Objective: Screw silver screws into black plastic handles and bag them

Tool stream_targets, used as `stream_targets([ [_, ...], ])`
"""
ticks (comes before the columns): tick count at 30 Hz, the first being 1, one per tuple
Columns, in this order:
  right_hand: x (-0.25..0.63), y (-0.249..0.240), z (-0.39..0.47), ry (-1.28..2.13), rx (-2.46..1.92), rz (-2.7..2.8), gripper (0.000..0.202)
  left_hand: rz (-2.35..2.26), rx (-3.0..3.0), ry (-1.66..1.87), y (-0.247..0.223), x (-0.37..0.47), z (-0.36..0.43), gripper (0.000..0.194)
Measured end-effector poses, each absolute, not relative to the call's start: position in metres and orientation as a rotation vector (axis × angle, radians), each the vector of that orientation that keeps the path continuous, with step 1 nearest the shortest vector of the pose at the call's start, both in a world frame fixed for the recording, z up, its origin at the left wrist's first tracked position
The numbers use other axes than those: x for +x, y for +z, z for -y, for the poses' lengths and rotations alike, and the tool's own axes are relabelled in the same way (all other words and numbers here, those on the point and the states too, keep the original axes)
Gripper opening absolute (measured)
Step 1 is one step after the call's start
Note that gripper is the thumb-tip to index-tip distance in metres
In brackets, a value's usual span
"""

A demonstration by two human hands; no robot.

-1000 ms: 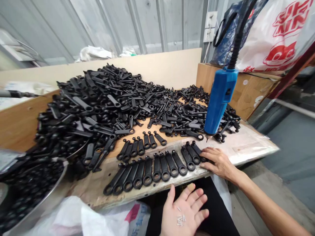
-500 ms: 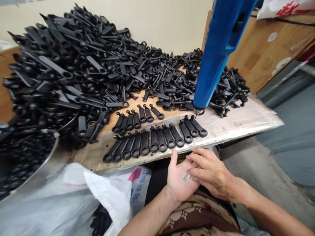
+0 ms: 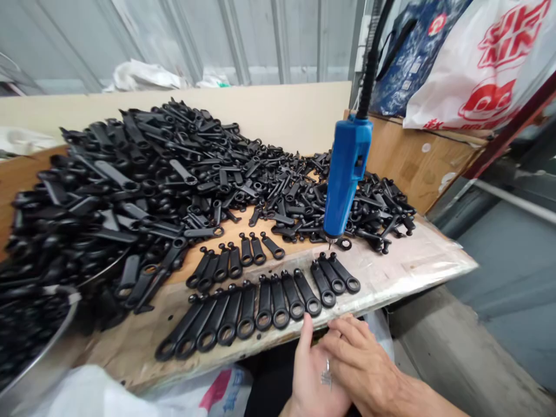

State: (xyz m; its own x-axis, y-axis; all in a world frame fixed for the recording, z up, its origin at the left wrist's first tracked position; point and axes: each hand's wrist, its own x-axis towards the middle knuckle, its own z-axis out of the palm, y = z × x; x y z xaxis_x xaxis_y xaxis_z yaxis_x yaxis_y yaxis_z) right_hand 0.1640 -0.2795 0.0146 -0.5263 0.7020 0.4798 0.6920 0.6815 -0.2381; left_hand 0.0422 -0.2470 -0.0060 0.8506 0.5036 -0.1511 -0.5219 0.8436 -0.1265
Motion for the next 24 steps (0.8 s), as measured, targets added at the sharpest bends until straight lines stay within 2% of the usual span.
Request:
stream_targets([
  [8, 0.170, 0.037, 0.264, 0.138, -1.058, 2.260, 0.019, -0.053, -0.188, 0.570, 0.001, 0.033, 0.239, 0.051],
  [12, 0.181, 0.040, 0.252, 0.136, -1.039, 2.151, 0.018, -0.043, -0.155, 0.535, -0.001, 0.025, 0.237, 0.055],
  [18, 0.182, 0.044, 0.248, -0.098, -1.249, 2.213, 0.019, -0.113, -0.110, 0.574, 0.009, 0.015, 0.239, 0.066],
  [24, 0.180, 0.040, 0.256, -0.109, -1.287, 2.216, 0.020, -0.166, -0.148, 0.618, 0.011, 0.009, 0.242, 0.061],
])
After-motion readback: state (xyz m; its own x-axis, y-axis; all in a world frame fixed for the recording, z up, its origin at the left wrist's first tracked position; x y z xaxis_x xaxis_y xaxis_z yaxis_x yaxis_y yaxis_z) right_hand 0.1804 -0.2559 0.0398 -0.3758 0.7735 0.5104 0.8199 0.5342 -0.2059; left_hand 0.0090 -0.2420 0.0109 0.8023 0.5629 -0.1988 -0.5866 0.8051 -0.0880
